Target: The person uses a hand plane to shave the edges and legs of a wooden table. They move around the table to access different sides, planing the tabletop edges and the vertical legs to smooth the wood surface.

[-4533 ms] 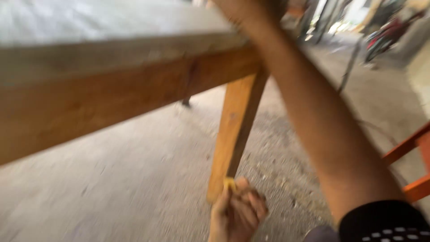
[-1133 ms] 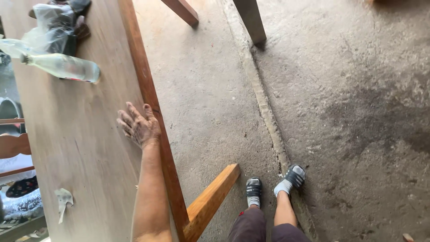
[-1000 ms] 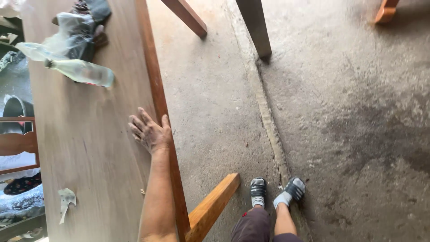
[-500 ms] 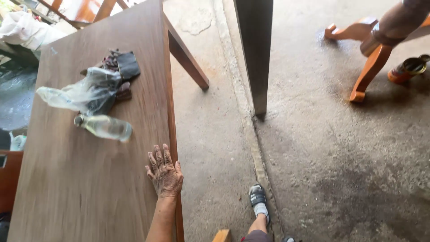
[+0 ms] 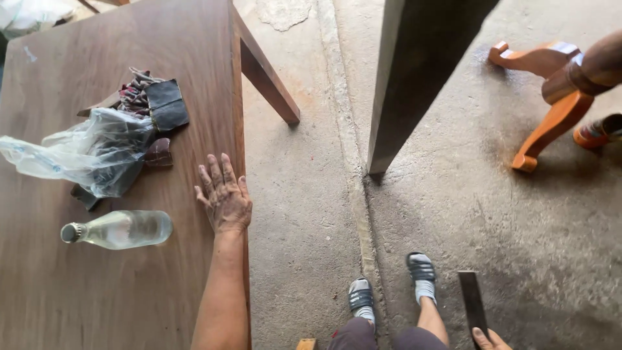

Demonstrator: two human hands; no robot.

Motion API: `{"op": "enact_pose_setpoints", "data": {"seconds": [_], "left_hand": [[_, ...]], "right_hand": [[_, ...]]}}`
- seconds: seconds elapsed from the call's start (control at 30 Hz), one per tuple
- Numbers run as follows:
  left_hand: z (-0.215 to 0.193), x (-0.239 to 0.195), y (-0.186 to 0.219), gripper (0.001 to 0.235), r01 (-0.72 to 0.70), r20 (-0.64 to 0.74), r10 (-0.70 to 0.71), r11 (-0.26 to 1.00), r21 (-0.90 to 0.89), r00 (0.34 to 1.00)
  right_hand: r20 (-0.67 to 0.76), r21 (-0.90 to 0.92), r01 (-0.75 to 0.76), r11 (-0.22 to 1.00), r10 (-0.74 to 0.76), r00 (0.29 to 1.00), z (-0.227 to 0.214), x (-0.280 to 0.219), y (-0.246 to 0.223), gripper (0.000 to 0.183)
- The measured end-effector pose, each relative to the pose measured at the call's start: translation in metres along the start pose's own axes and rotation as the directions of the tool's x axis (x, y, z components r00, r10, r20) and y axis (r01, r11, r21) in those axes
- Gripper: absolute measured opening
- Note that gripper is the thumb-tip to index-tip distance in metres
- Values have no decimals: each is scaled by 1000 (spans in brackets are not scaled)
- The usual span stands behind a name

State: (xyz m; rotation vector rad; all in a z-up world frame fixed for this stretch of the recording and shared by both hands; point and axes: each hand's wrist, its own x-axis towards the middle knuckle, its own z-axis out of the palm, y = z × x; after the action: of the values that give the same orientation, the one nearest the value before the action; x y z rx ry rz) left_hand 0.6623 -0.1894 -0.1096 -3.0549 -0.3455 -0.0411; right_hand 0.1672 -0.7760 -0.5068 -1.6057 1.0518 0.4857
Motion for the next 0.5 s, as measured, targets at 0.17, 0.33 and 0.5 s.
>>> {"op": "enact_pose_setpoints", "data": {"seconds": [0.17, 0.33, 0.5], "left_hand": [[-4, 4, 4, 68, 37, -24, -36, 999, 35, 999], [-7, -16, 9, 74, 26, -56, -24, 999, 42, 998], [-19, -102, 0, 81, 98, -64, -94, 993, 64, 994]], "right_hand": [[192, -36, -48, 998, 54, 980, 19, 43, -131, 46], [633, -93, -193, 977, 208, 746, 18, 49, -302, 30], [630, -253, 28, 967, 142, 764, 19, 80, -379, 26]]}}
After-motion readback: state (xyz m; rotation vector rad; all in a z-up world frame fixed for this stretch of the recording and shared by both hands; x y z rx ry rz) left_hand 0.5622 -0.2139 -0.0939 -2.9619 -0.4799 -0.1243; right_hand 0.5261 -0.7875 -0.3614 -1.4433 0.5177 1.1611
